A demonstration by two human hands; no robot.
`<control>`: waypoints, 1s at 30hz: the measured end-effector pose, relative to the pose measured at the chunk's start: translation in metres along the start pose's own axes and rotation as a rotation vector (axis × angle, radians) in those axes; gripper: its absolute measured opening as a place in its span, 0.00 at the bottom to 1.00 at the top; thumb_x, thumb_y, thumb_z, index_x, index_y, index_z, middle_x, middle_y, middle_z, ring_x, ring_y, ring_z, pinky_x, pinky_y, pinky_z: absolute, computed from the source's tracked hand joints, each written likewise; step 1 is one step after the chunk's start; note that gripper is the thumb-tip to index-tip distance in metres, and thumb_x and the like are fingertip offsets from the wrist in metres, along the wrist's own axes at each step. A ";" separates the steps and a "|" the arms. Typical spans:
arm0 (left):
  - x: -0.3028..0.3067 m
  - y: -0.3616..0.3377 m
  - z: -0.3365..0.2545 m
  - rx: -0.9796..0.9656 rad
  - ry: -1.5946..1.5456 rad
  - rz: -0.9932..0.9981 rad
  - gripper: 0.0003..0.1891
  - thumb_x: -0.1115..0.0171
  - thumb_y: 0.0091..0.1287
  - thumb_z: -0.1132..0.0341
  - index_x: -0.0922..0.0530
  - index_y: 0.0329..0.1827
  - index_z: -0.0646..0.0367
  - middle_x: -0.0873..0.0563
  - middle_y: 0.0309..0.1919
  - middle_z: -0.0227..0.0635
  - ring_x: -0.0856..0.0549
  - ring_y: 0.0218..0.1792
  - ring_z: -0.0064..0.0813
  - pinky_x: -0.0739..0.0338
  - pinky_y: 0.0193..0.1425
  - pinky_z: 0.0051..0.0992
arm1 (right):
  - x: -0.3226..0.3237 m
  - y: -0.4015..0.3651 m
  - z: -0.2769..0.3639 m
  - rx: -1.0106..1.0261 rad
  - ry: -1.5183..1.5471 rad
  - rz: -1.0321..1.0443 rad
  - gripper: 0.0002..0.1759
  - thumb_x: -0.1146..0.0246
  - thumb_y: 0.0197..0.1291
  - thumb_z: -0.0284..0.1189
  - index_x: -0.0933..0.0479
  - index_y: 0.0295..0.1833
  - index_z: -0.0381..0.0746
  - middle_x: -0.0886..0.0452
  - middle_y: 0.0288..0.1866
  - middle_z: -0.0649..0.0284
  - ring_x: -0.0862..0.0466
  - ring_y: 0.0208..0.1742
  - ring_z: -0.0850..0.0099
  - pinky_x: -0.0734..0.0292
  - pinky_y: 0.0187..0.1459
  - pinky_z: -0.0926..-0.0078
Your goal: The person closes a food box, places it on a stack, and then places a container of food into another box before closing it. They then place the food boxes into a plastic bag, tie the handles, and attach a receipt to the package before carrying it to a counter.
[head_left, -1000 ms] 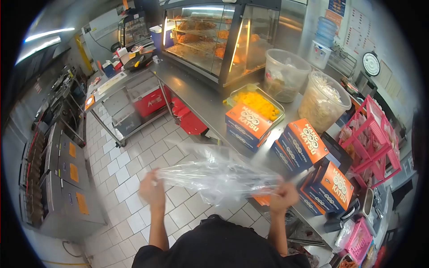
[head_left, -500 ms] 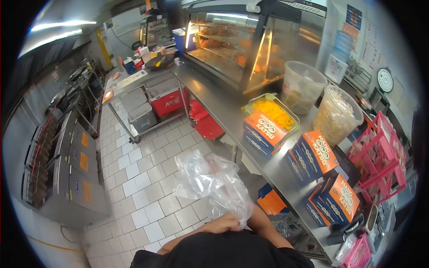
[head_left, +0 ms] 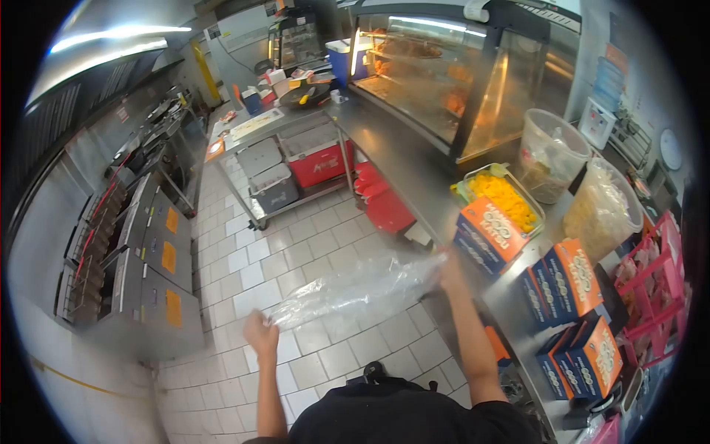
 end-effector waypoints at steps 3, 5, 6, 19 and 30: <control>-0.048 0.020 -0.018 0.046 0.137 0.108 0.41 0.33 0.38 0.76 0.39 0.61 0.58 0.35 0.57 0.48 0.32 0.57 0.43 0.29 0.52 0.32 | -0.077 -0.046 0.101 0.594 -0.473 0.096 0.14 0.45 0.49 0.21 0.33 0.44 0.40 0.29 0.36 0.65 0.28 0.35 0.75 0.31 0.31 0.78; -0.046 0.037 -0.096 -0.216 -0.110 0.095 0.56 0.22 0.31 0.58 0.47 0.66 0.57 0.41 0.63 0.51 0.36 0.61 0.46 0.42 0.64 0.39 | -0.130 -0.069 0.149 0.873 -0.655 0.036 0.18 0.46 0.43 0.15 0.33 0.44 0.38 0.32 0.37 0.60 0.29 0.41 0.69 0.31 0.33 0.75; -0.044 0.040 -0.133 -0.328 -0.324 0.077 0.56 0.22 0.32 0.57 0.47 0.66 0.57 0.41 0.63 0.51 0.37 0.61 0.46 0.44 0.64 0.41 | -0.144 -0.069 0.153 1.134 -0.716 0.016 0.21 0.41 0.39 0.15 0.33 0.43 0.39 0.32 0.39 0.55 0.29 0.45 0.64 0.30 0.33 0.74; -0.103 0.193 -0.237 0.013 -1.724 1.259 0.17 0.41 0.53 0.74 0.31 0.46 0.53 0.23 0.31 0.33 0.23 0.30 0.25 0.27 0.32 0.24 | -0.060 0.071 0.247 1.452 -1.480 -0.401 0.32 0.43 0.37 0.12 0.34 0.55 0.36 0.29 0.41 0.52 0.27 0.42 0.59 0.27 0.41 0.68; -0.173 0.285 -0.324 -0.664 -0.146 0.073 0.21 0.37 0.45 0.76 0.29 0.44 0.58 0.37 0.54 0.49 0.28 0.46 0.42 0.27 0.39 0.35 | -0.070 0.030 0.281 0.120 -0.402 0.739 0.20 0.34 0.44 0.21 0.32 0.45 0.42 0.32 0.39 0.64 0.27 0.37 0.74 0.31 0.38 0.81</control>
Point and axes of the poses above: each hand's wrist, its own y-axis towards the middle knuckle, its own x-axis out of the back of the hand, z = x × y, the point moved 3 cm from there along y, towards the middle knuckle
